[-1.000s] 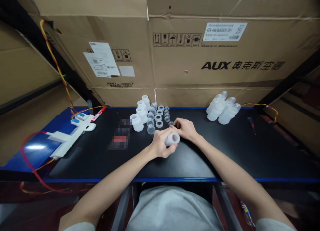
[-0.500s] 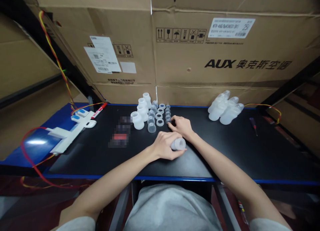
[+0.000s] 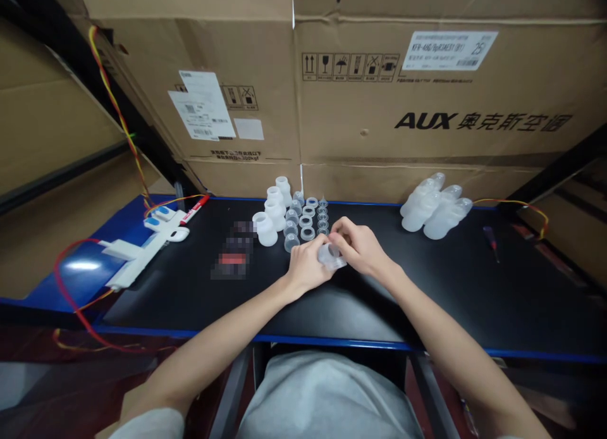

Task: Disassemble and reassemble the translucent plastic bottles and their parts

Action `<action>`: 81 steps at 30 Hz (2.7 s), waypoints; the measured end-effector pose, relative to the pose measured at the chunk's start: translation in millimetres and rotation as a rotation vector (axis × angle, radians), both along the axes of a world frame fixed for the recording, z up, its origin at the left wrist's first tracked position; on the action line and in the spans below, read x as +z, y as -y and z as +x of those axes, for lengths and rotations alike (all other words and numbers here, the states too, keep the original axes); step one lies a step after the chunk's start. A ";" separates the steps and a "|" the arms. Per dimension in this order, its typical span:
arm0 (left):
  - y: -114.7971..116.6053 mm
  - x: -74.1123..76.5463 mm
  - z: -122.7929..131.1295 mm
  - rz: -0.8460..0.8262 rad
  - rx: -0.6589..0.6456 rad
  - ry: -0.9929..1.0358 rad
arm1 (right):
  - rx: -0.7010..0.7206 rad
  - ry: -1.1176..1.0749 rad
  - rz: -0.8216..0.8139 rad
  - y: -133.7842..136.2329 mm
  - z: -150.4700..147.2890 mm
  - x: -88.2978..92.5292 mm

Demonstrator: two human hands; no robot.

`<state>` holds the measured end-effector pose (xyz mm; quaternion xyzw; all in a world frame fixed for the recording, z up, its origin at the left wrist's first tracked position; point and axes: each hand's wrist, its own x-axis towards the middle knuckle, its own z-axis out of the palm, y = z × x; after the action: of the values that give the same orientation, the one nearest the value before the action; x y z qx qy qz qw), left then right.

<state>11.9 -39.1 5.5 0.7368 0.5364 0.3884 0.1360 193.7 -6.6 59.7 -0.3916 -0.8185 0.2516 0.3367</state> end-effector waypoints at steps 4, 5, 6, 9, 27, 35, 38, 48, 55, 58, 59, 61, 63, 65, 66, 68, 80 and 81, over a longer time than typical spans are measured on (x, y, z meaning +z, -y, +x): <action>-1.4 4.9 -1.1 -0.054 0.034 0.045 | -0.086 -0.046 0.204 5.5 0.4 -10.1; -2.8 5.5 -2.5 -0.071 0.038 0.070 | -0.079 -0.049 0.267 7.2 0.2 -13.8; -4.4 5.5 -4.0 -0.089 0.041 0.104 | -0.066 -0.050 0.331 9.2 -0.4 -17.9; -9.6 2.2 -7.9 -0.143 0.023 0.233 | -0.020 -0.038 0.509 14.9 -5.8 -33.7; 6.9 39.7 -20.8 0.450 0.081 0.273 | -0.053 -0.142 0.618 -12.7 3.0 -74.7; -3.9 50.1 -115.4 0.898 0.339 -0.230 | 0.057 -0.051 0.414 -3.9 -14.4 -68.7; -8.0 52.0 -139.7 0.865 0.275 -0.279 | 0.173 0.007 0.362 1.0 -20.1 -72.9; -8.9 52.8 -145.6 0.478 0.128 -0.289 | 0.095 0.177 0.384 -7.2 -24.1 -81.7; -14.0 46.7 -140.8 0.445 0.076 -0.361 | 0.102 0.241 0.396 -6.2 -26.0 -76.3; -13.4 46.2 -140.8 0.441 0.114 -0.395 | 0.085 0.246 0.402 -9.4 -28.2 -78.4; -13.1 46.2 -141.5 0.434 0.134 -0.404 | 0.074 0.245 0.406 -10.6 -29.0 -79.4; -12.2 46.9 -143.6 0.394 0.171 -0.422 | 0.052 0.240 0.409 -12.5 -30.4 -81.0; -10.9 48.4 -146.0 0.327 0.197 -0.443 | 0.042 0.236 0.404 -13.4 -31.2 -81.5; -9.4 50.6 -148.7 0.260 0.218 -0.457 | 0.033 0.241 0.394 -13.4 -31.4 -81.0; -8.7 51.7 -150.2 0.232 0.227 -0.458 | 0.030 0.246 0.388 -13.2 -31.3 -80.4; -7.9 53.4 -153.6 0.190 0.235 -0.447 | 0.031 0.255 0.373 -12.7 -30.7 -79.0; -15.1 49.3 -164.1 0.372 0.219 -0.135 | 0.032 0.227 0.383 -8.9 -27.3 -73.9; -16.4 49.1 -164.0 0.413 0.267 -0.124 | 0.035 0.226 0.385 -8.3 -27.3 -73.7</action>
<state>-152.1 -22.7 54.6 0.6940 0.5457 0.4582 -0.1031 166.4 1.8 -13.9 -0.3315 -0.8907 0.0509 0.3070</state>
